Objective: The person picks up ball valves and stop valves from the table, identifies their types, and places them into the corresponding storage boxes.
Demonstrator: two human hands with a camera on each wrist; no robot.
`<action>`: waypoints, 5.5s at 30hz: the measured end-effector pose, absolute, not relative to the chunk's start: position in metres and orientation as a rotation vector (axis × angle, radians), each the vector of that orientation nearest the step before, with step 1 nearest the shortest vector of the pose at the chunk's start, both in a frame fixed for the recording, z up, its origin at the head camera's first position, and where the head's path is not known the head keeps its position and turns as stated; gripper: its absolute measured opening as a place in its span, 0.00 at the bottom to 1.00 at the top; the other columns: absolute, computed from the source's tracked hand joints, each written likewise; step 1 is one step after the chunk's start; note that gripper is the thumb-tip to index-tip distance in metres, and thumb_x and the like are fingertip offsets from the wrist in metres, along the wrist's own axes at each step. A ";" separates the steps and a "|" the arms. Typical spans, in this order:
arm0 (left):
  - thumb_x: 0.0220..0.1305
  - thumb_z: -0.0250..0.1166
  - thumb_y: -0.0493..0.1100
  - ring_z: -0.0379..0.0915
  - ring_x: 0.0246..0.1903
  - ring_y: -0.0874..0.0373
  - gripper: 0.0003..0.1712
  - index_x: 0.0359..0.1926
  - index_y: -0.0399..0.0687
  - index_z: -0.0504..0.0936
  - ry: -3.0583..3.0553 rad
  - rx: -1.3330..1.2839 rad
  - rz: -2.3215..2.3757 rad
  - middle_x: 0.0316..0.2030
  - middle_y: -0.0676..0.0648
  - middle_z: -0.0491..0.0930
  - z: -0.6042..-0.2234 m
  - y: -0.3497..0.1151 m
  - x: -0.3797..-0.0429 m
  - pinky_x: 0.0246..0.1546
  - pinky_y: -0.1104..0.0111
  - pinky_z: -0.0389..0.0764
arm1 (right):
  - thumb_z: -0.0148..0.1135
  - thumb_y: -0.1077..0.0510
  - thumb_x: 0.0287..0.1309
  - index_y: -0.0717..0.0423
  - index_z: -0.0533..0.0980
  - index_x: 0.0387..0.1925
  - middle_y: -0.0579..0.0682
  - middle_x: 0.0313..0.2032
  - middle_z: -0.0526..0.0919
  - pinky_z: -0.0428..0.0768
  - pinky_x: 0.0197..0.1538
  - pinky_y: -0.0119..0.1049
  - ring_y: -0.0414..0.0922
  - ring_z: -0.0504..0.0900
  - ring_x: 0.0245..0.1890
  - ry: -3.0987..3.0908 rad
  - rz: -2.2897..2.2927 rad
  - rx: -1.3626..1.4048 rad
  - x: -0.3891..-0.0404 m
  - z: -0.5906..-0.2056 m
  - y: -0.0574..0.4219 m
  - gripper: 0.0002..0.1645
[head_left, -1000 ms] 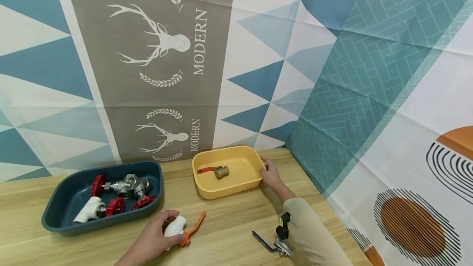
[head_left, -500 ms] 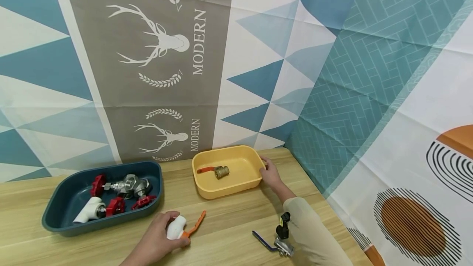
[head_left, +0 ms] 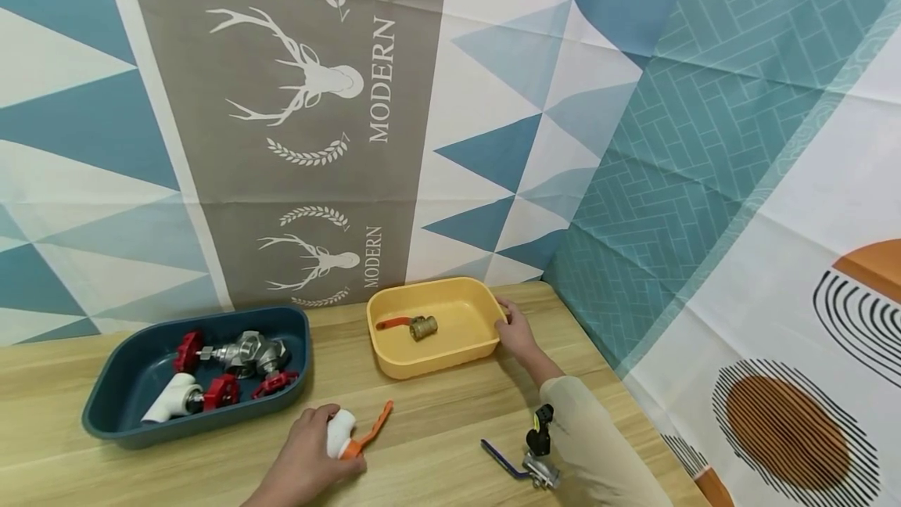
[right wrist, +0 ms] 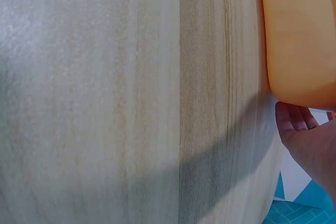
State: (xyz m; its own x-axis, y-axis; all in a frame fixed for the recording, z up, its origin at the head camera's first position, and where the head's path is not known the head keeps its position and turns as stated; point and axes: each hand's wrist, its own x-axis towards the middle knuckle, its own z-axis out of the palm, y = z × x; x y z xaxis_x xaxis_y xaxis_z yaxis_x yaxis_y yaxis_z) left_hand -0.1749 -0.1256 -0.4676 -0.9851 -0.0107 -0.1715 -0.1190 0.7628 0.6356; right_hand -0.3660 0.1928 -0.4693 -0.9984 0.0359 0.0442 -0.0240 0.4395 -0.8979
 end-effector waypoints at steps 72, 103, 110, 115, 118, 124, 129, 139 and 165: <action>0.36 0.78 0.54 0.67 0.37 0.55 0.46 0.58 0.42 0.72 2.915 -0.033 1.292 0.47 0.42 0.71 -0.427 -0.124 -0.176 0.33 0.69 0.70 | 0.47 0.66 0.64 0.61 0.62 0.66 0.67 0.53 0.74 0.81 0.42 0.40 0.57 0.78 0.47 -2.612 1.614 0.043 -0.364 -0.467 0.192 0.28; 0.37 0.78 0.53 0.69 0.40 0.54 0.45 0.58 0.42 0.73 2.915 -0.001 1.321 0.50 0.40 0.72 -0.424 -0.116 -0.183 0.36 0.68 0.71 | 0.48 0.60 0.68 0.58 0.63 0.65 0.66 0.57 0.72 0.81 0.45 0.43 0.58 0.77 0.51 -2.604 1.598 0.042 -0.363 -0.470 0.195 0.26; 0.36 0.78 0.55 0.69 0.40 0.54 0.46 0.57 0.42 0.73 2.936 0.036 1.339 0.49 0.41 0.73 -0.419 -0.114 -0.189 0.36 0.68 0.72 | 0.48 0.62 0.67 0.60 0.63 0.65 0.67 0.55 0.73 0.81 0.44 0.43 0.59 0.77 0.50 -2.594 1.603 0.060 -0.362 -0.469 0.194 0.25; 0.37 0.78 0.56 0.69 0.41 0.54 0.46 0.58 0.42 0.73 2.945 0.066 1.339 0.50 0.41 0.72 -0.416 -0.110 -0.194 0.36 0.67 0.72 | 0.48 0.62 0.67 0.60 0.63 0.65 0.67 0.55 0.73 0.81 0.44 0.43 0.59 0.77 0.50 -2.591 1.606 0.057 -0.362 -0.469 0.193 0.25; 0.37 0.78 0.56 0.70 0.41 0.54 0.46 0.58 0.42 0.73 2.948 0.082 1.353 0.50 0.41 0.72 -0.413 -0.108 -0.198 0.37 0.67 0.72 | 0.48 0.62 0.67 0.59 0.63 0.65 0.67 0.55 0.73 0.81 0.44 0.43 0.59 0.77 0.50 -2.588 1.603 0.053 -0.362 -0.469 0.194 0.26; 0.38 0.77 0.55 0.69 0.40 0.54 0.45 0.58 0.43 0.72 2.959 0.106 1.352 0.50 0.41 0.72 -0.407 -0.103 -0.207 0.36 0.67 0.71 | 0.48 0.63 0.67 0.61 0.62 0.65 0.67 0.55 0.72 0.81 0.44 0.44 0.59 0.77 0.50 -2.588 1.596 0.060 -0.363 -0.469 0.194 0.26; 0.38 0.77 0.54 0.69 0.39 0.54 0.45 0.59 0.43 0.72 2.958 0.115 1.362 0.48 0.41 0.72 -0.402 -0.098 -0.215 0.36 0.67 0.72 | 0.48 0.63 0.67 0.61 0.63 0.65 0.67 0.55 0.73 0.81 0.43 0.42 0.58 0.77 0.49 -2.590 1.597 0.049 -0.363 -0.469 0.194 0.25; 0.41 0.76 0.53 0.70 0.39 0.51 0.44 0.59 0.41 0.71 2.959 0.158 1.392 0.51 0.38 0.71 -0.397 -0.091 -0.234 0.33 0.67 0.73 | 0.48 0.63 0.67 0.60 0.64 0.64 0.65 0.48 0.76 0.80 0.37 0.36 0.53 0.79 0.42 -2.597 1.596 0.010 -0.363 -0.470 0.193 0.24; 0.43 0.75 0.51 0.70 0.39 0.49 0.43 0.59 0.38 0.71 2.964 0.169 1.378 0.51 0.35 0.70 -0.398 -0.093 -0.260 0.31 0.66 0.73 | 0.47 0.62 0.67 0.59 0.63 0.65 0.65 0.46 0.77 0.80 0.37 0.36 0.54 0.80 0.41 -2.603 1.632 -0.012 -0.363 -0.468 0.194 0.25</action>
